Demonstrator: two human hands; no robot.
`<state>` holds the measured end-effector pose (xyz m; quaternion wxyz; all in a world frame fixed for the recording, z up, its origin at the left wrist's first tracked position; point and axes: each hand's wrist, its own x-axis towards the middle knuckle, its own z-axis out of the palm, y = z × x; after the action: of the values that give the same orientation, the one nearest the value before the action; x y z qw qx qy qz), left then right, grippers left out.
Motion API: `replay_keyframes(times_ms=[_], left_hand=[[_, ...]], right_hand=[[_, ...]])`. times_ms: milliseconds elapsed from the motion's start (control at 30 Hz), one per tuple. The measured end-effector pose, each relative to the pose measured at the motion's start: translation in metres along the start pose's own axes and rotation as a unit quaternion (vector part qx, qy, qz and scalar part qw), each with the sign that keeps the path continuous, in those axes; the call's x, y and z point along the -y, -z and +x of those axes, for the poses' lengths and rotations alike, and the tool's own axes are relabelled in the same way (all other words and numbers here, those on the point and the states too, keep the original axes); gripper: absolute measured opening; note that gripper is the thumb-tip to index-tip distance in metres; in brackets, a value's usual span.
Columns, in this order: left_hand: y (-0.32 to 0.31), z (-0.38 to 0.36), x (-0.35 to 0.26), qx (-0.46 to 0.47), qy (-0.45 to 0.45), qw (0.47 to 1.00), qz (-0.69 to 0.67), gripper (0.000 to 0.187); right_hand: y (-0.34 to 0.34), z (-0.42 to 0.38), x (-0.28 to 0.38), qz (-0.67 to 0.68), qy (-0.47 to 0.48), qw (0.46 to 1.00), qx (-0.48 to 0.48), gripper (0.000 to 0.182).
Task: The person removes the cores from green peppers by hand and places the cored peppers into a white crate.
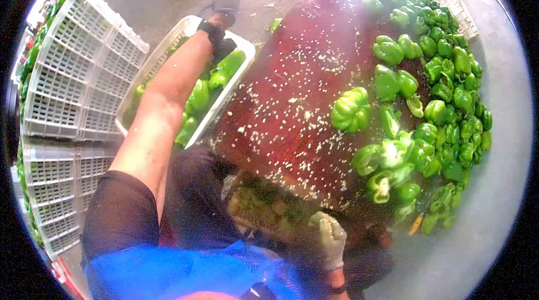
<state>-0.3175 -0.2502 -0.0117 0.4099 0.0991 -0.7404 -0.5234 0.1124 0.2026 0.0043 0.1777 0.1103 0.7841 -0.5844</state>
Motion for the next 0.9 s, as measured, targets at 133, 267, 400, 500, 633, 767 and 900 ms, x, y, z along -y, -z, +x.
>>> replay_keyframes(times_ms=[133, 267, 400, 500, 633, 767, 900], left_hand=[[-0.044, 0.041, 0.050, -0.053, -0.242, 0.886, 0.391, 0.011], [-0.085, 0.024, 0.086, 0.008, -0.369, 0.703, 0.608, 0.011], [-0.102, -0.006, 0.079, 0.232, -0.366, 0.828, 0.356, 0.010], [-0.097, 0.012, 0.093, 0.225, -0.184, 0.910, 0.296, 0.021], [-0.097, 0.003, 0.102, 0.317, -0.299, 0.812, 0.388, 0.021], [-0.104, 0.007, 0.125, 0.185, -0.338, 0.896, 0.220, 0.017], [-0.086, -0.007, 0.062, 0.283, -0.343, 0.828, 0.342, 0.019]], right_hand=[[-0.003, 0.004, -0.001, -0.033, -0.061, 0.996, -0.056, 0.025], [-0.021, 0.018, 0.036, -0.023, -0.121, 0.990, -0.067, 0.024], [-0.017, 0.029, 0.016, -0.113, -0.082, 0.989, -0.040, 0.024], [-0.024, 0.033, 0.044, -0.026, -0.128, 0.990, -0.055, 0.023], [-0.017, 0.034, 0.029, -0.039, -0.107, 0.992, -0.049, 0.022], [-0.011, 0.032, 0.008, -0.081, -0.064, 0.994, -0.033, 0.023], [-0.023, 0.033, 0.032, -0.018, -0.102, 0.993, -0.057, 0.023]])
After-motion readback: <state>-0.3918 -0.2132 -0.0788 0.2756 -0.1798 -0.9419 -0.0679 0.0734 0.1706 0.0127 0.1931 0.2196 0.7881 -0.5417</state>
